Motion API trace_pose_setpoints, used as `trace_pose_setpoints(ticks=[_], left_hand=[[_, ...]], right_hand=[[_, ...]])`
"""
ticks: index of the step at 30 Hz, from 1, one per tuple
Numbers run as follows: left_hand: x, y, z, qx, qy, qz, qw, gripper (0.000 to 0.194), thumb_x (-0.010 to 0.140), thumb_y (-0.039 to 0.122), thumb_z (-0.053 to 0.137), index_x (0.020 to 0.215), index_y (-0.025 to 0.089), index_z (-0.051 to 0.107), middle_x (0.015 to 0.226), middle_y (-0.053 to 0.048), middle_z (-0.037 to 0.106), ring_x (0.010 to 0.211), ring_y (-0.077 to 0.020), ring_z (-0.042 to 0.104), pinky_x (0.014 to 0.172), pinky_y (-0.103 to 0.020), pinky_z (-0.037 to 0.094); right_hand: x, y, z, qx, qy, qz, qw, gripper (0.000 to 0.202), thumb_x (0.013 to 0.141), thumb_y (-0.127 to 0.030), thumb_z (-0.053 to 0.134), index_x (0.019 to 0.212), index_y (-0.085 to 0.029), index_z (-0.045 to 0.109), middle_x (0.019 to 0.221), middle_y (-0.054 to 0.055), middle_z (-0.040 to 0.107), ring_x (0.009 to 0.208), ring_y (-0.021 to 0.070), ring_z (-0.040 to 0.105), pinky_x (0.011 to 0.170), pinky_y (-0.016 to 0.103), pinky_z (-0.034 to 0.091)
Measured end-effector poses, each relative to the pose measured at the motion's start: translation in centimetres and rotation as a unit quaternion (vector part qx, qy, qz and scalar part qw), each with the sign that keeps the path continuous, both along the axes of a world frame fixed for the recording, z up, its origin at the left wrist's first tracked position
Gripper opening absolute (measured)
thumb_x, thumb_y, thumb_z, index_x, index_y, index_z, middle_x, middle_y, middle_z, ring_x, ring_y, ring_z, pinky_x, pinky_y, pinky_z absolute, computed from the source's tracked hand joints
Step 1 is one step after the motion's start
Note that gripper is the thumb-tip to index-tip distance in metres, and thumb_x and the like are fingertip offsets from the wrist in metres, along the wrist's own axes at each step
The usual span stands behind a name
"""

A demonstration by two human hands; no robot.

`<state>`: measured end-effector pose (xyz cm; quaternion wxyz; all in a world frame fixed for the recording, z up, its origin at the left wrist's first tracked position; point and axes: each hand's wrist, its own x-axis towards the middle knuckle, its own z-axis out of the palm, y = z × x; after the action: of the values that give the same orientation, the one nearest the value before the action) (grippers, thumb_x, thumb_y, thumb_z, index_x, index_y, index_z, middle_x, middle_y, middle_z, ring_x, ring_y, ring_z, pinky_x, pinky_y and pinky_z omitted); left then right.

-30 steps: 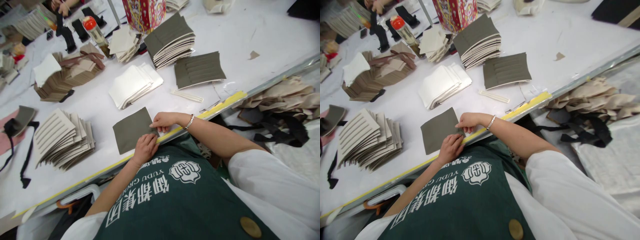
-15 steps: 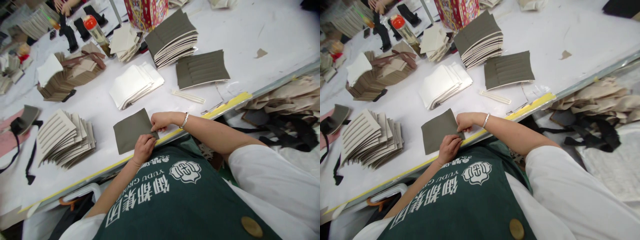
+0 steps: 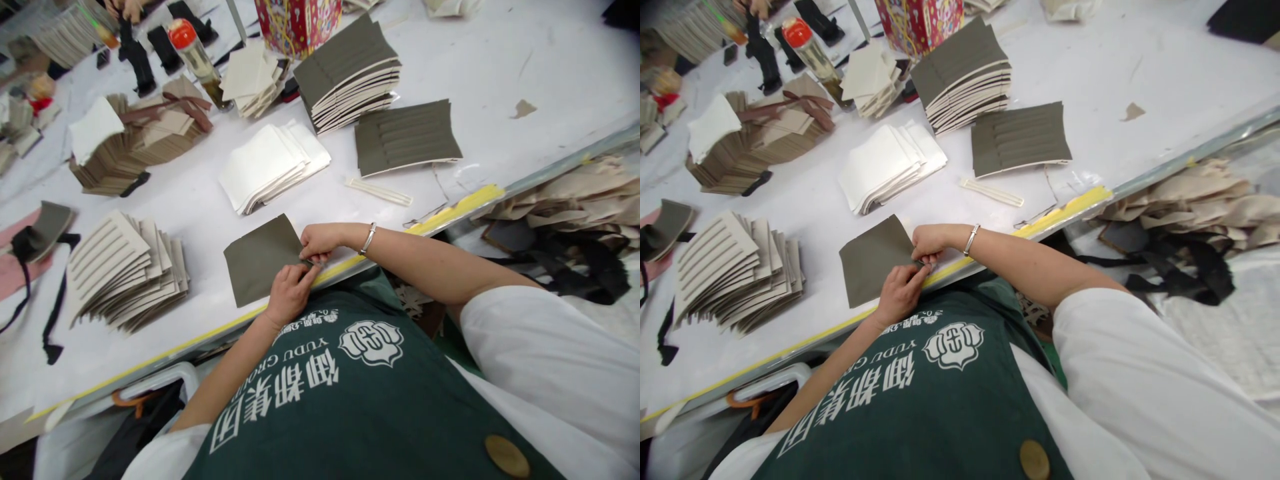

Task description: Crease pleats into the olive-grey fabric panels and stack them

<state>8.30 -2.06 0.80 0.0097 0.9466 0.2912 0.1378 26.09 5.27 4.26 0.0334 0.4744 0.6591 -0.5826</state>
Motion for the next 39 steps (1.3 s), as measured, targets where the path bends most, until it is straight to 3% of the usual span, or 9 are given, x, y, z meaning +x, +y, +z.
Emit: trace_pose_setpoints(ticks=[10, 13, 17, 21, 34, 39], left_hand=[[-0.1, 0.3, 0.0, 0.005, 0.013, -0.01, 1.0, 0.032, 0.085, 0.02, 0.042, 0.113, 0.019, 0.058, 0.091, -0.009, 0.057, 0.078, -0.0196, 0.047, 0.07, -0.032, 0.04], [-0.2, 0.3, 0.0, -0.006, -0.002, -0.017, 1.0, 0.031, 0.085, 0.02, 0.043, 0.112, 0.018, 0.059, 0.093, -0.009, 0.057, 0.079, -0.0196, 0.049, 0.071, -0.033, 0.041], [-0.4, 0.2, 0.0, -0.024, -0.047, -0.018, 0.998, 0.029, 0.085, 0.018, 0.045, 0.111, 0.015, 0.057, 0.095, -0.011, 0.058, 0.082, -0.0189, 0.05, 0.074, -0.033, 0.042], [-0.5, 0.1, 0.3, -0.025, -0.082, -0.021, 0.996, 0.02, 0.085, 0.016, 0.046, 0.099, 0.014, 0.061, 0.087, -0.009, 0.06, 0.079, -0.0174, 0.052, 0.073, -0.03, 0.043], [-0.4, -0.1, 0.3, -0.01, -0.063, -0.011, 0.998, 0.02, 0.088, 0.017, 0.041, 0.086, 0.016, 0.061, 0.087, -0.008, 0.062, 0.076, -0.0163, 0.051, 0.071, -0.029, 0.044], [-0.5, -0.2, -0.3, 0.005, -0.109, 0.03, 0.994, 0.014, 0.087, 0.023, 0.049, 0.077, 0.017, 0.057, 0.083, -0.006, 0.061, 0.075, -0.0156, 0.052, 0.071, -0.028, 0.044]], right_hand=[[0.1, 0.3, -0.6, 0.015, 0.018, 0.003, 1.0, 0.026, 0.073, -0.025, 0.053, 0.05, -0.013, 0.056, 0.032, -0.004, 0.044, 0.03, 0.0068, 0.038, 0.038, 0.021, 0.03], [0.2, 0.3, -0.7, 0.03, 0.019, -0.003, 0.999, 0.028, 0.073, -0.03, 0.054, 0.053, -0.012, 0.057, 0.032, -0.004, 0.044, 0.03, 0.0063, 0.037, 0.036, 0.02, 0.029], [0.3, 0.1, -0.9, 0.054, 0.022, -0.015, 0.998, 0.021, 0.071, -0.025, 0.056, 0.056, -0.012, 0.058, 0.036, -0.004, 0.047, 0.032, 0.006, 0.039, 0.037, 0.019, 0.029], [0.4, -0.2, -1.0, 0.064, 0.027, -0.008, 0.998, 0.019, 0.071, -0.025, 0.057, 0.058, -0.011, 0.059, 0.04, -0.002, 0.052, 0.035, 0.0066, 0.042, 0.038, 0.019, 0.031], [0.2, -1.2, 1.0, 0.052, -0.032, 0.046, 0.997, 0.021, 0.072, -0.023, 0.054, 0.058, -0.01, 0.062, 0.042, 0.0, 0.053, 0.041, 0.0097, 0.049, 0.045, 0.021, 0.039], [-0.8, -1.9, 2.1, 0.038, -0.031, 0.032, 0.998, 0.018, 0.07, -0.016, 0.051, 0.053, -0.012, 0.057, 0.037, -0.003, 0.048, 0.038, 0.0074, 0.045, 0.042, 0.019, 0.035]])
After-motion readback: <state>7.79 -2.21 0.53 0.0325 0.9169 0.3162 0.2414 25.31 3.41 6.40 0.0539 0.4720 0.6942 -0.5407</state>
